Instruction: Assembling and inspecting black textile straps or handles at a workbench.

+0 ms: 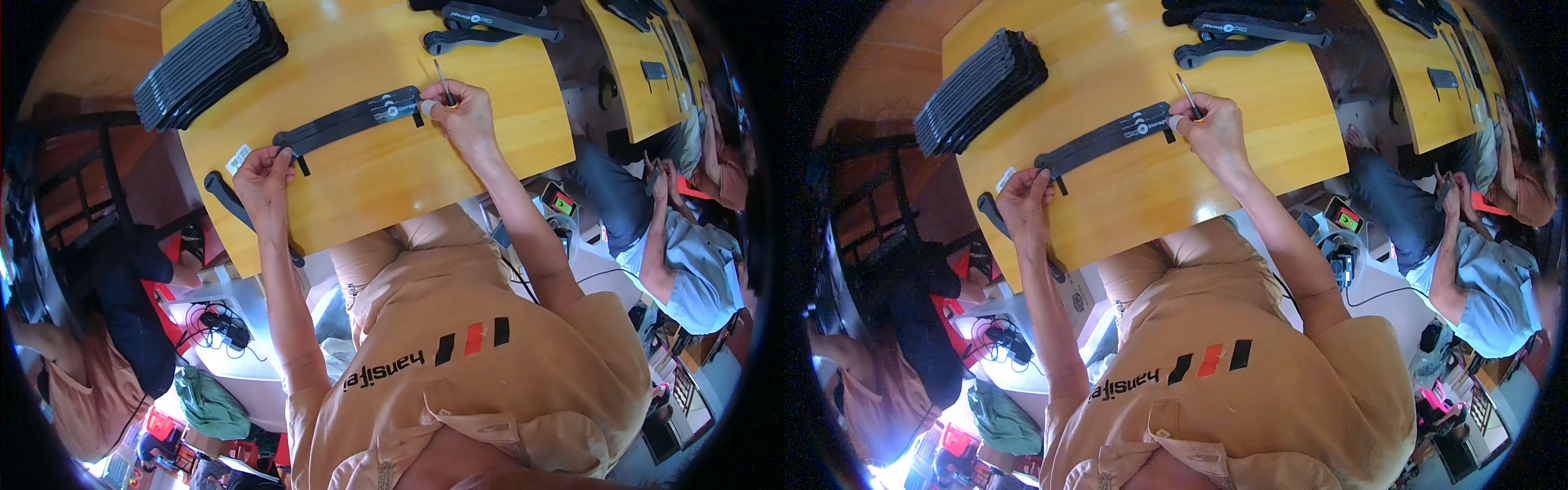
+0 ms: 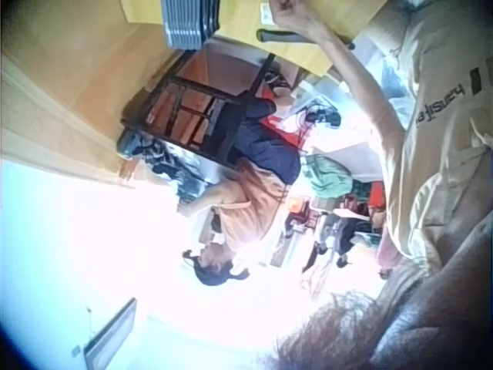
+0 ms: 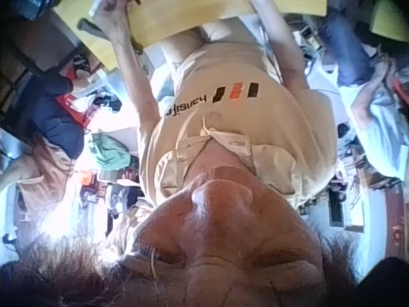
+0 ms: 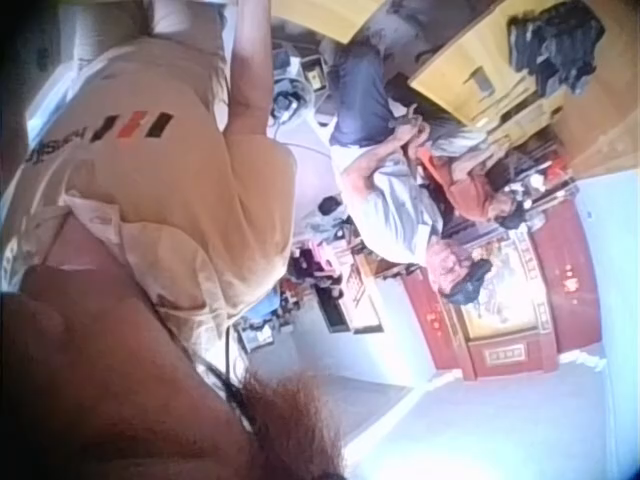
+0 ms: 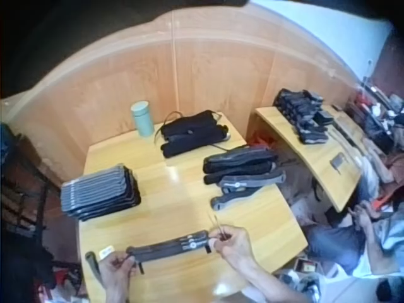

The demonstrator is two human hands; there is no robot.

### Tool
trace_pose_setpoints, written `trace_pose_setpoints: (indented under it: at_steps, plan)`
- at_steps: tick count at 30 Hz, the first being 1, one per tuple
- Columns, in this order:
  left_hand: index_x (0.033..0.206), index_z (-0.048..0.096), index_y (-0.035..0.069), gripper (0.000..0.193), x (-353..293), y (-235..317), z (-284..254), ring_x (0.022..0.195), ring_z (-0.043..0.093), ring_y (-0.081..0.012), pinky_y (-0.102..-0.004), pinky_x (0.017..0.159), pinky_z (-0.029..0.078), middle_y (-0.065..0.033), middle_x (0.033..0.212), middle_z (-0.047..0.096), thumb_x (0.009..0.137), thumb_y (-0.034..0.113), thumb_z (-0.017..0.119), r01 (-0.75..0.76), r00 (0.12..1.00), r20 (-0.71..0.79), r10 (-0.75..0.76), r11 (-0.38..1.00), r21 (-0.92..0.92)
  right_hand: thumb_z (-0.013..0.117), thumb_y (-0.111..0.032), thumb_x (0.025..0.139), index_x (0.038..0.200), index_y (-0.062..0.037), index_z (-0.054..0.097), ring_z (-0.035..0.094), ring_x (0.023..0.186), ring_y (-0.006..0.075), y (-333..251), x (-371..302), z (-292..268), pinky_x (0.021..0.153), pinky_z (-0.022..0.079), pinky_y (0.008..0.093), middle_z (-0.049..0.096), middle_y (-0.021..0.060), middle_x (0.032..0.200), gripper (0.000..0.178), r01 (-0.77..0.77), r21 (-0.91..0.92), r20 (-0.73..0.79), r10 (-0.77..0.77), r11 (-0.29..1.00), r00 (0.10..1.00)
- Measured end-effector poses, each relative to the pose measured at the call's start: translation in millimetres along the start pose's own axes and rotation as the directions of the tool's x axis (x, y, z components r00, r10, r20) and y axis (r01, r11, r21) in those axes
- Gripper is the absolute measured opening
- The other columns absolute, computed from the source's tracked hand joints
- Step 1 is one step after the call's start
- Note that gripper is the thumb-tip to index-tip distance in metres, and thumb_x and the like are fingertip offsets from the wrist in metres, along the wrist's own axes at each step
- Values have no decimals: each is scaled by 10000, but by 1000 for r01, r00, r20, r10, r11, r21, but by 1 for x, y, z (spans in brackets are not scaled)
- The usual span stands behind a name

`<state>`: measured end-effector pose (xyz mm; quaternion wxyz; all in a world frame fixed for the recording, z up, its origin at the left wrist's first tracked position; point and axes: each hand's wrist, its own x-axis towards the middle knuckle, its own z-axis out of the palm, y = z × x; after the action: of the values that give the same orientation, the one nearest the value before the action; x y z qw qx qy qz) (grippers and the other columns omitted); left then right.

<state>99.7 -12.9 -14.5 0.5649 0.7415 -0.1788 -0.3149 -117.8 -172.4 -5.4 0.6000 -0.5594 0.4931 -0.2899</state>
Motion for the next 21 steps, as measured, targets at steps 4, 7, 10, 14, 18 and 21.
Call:
trace_pose_setpoints:
  at_steps: [4, 7, 10, 14, 18, 21]
  plan:
    - [813, 600, -14, 79, 1, -1, 0, 545, 530, -61, -165, 497, 436, -25, 678, 581, 763, 31, 642, 0, 1000, 2, 0, 1000, 6, 632, 29, 691, 781, 14, 631, 437, 502, 41, 2, 1, -1, 433, 344, 194, 528, -11, 585, 91, 13, -42, 0, -14, 999, 1000]
    - [809, 599, -13, 73, 0, 3, 2, 545, 530, -61, -165, 498, 438, -26, 677, 580, 764, 28, 638, 15, 1000, -15, -15, 999, 28, 634, 31, 690, 779, 10, 633, 437, 503, 42, 0, 0, 0, 434, 346, 191, 531, -14, 589, 92, 18, -66, -8, -19, 998, 1000]
    - [799, 595, -12, 69, -2, 7, 4, 541, 525, -62, -164, 496, 431, -25, 674, 575, 764, 29, 638, 27, 999, -28, -25, 998, 62, 638, 27, 690, 778, 9, 635, 440, 502, 42, 0, 0, 0, 435, 350, 189, 537, -12, 594, 89, 18, -47, -9, -19, 999, 1000]
    - [795, 593, -11, 67, -3, 9, 4, 539, 521, -63, -164, 493, 421, -23, 671, 571, 765, 32, 636, 38, 999, -29, -37, 999, 32, 641, 21, 691, 777, 9, 636, 445, 502, 43, 2, 1, -1, 435, 353, 191, 551, -6, 602, 88, 27, -57, -7, -28, 998, 1000]
    - [793, 592, -13, 67, -2, 8, 3, 537, 518, -65, -163, 489, 412, -24, 669, 569, 764, 30, 636, 30, 999, -20, -30, 999, 23, 646, 9, 692, 775, 11, 635, 449, 502, 45, 2, 1, -1, 438, 355, 189, 556, 0, 600, 84, 26, -86, -5, -26, 996, 1000]
    - [792, 592, -15, 68, -2, 6, 4, 533, 518, -65, -164, 485, 411, -25, 666, 570, 762, 27, 637, 23, 1000, -19, -22, 1000, 15, 653, -15, 713, 803, -9, 624, 399, 441, 18, 5, 3, 0, 370, 297, 160, 515, -27, 592, 94, 67, -70, -2, -67, 995, 998]
